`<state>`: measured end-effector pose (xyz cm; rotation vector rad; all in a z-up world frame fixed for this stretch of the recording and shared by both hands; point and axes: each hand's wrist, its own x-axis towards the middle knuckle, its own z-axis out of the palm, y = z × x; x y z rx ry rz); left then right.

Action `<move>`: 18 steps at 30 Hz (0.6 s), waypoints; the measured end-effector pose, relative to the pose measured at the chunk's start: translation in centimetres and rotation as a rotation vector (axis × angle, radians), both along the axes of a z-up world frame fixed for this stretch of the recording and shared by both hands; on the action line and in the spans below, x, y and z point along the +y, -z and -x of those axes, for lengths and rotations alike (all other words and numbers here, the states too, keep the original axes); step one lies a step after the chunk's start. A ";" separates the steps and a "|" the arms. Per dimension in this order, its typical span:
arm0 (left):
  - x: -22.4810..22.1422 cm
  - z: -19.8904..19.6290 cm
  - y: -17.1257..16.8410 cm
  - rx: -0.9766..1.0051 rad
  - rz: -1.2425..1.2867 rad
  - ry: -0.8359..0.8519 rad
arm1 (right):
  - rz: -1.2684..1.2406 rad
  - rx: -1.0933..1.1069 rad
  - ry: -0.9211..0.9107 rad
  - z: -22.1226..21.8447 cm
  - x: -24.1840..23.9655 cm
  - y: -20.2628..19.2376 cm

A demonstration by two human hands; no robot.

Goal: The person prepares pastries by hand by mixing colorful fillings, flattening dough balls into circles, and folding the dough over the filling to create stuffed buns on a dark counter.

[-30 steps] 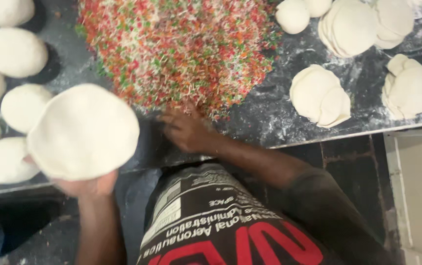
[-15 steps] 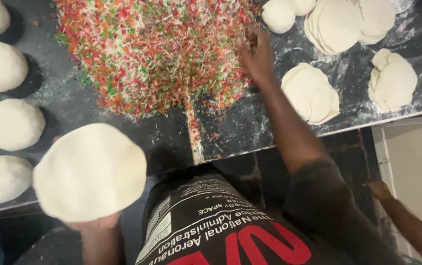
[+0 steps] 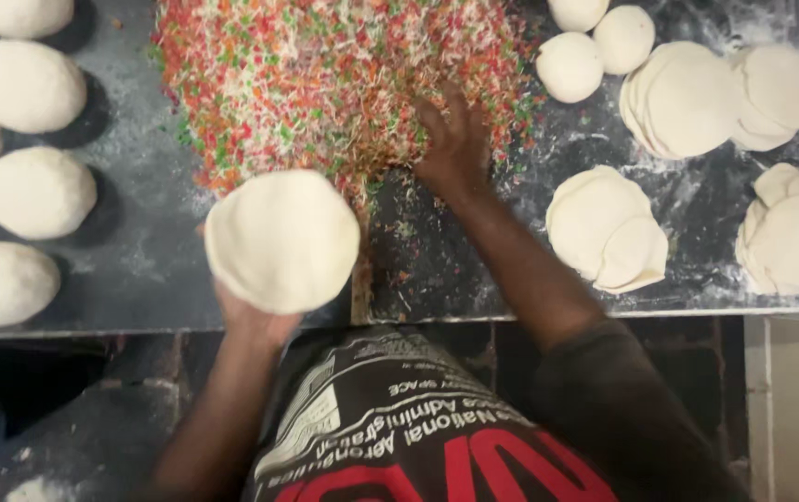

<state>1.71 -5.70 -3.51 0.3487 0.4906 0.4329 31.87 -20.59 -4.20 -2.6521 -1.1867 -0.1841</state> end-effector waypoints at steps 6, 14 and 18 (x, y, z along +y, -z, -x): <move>-2.2 -4.3 -1.0 -0.005 0.037 0.084 | -0.143 -0.099 -0.230 0.7 -2.7 0.1; -4.5 -7.5 -1.5 -0.114 0.066 0.242 | -0.387 0.070 -0.241 -0.1 -3.7 -2.4; -5.5 -10.4 -1.8 -0.170 0.107 0.254 | -0.712 0.783 -0.114 2.4 -1.5 -4.1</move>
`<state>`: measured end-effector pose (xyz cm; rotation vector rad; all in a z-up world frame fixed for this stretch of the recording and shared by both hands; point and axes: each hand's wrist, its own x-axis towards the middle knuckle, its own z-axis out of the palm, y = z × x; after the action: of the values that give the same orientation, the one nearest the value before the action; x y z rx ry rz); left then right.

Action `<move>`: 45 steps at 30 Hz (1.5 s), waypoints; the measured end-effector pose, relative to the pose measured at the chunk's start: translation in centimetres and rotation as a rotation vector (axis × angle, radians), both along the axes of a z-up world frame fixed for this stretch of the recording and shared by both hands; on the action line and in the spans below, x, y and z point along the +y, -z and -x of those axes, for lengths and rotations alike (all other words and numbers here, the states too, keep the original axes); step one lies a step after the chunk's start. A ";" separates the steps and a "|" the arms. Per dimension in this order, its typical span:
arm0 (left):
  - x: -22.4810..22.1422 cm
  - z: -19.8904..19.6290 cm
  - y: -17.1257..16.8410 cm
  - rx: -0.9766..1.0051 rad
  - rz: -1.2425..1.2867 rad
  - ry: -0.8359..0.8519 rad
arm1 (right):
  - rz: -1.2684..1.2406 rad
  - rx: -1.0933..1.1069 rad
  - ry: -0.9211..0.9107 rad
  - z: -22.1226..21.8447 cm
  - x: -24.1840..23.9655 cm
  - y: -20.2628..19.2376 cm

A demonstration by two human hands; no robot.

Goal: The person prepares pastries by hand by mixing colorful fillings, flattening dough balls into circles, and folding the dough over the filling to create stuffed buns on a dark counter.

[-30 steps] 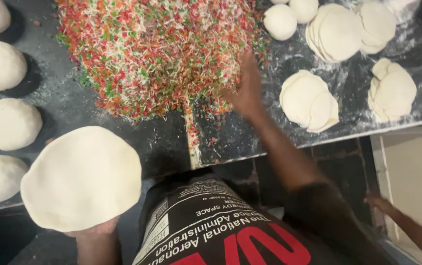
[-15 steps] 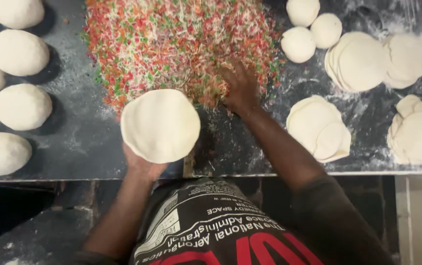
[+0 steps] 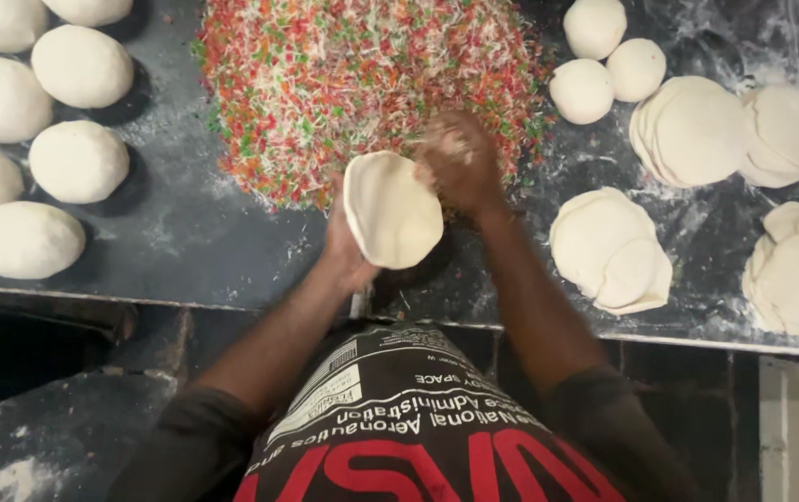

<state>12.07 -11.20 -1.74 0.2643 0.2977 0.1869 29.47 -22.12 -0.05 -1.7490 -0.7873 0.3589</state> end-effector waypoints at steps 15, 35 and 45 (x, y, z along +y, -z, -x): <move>1.2 -2.0 -4.9 -0.108 0.128 -0.232 | -0.082 -0.753 -0.152 6.1 -2.8 -2.4; -3.2 -2.4 -3.1 0.187 -0.053 -0.401 | -0.175 -0.411 -0.028 9.4 -0.5 -2.1; -2.4 -1.6 -1.9 0.100 -0.103 0.054 | 0.068 -0.082 -0.358 5.5 -2.3 -4.5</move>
<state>13.70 -13.64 0.13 0.3842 0.3801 0.1360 24.00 -24.42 4.46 -1.6917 -1.1637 0.5605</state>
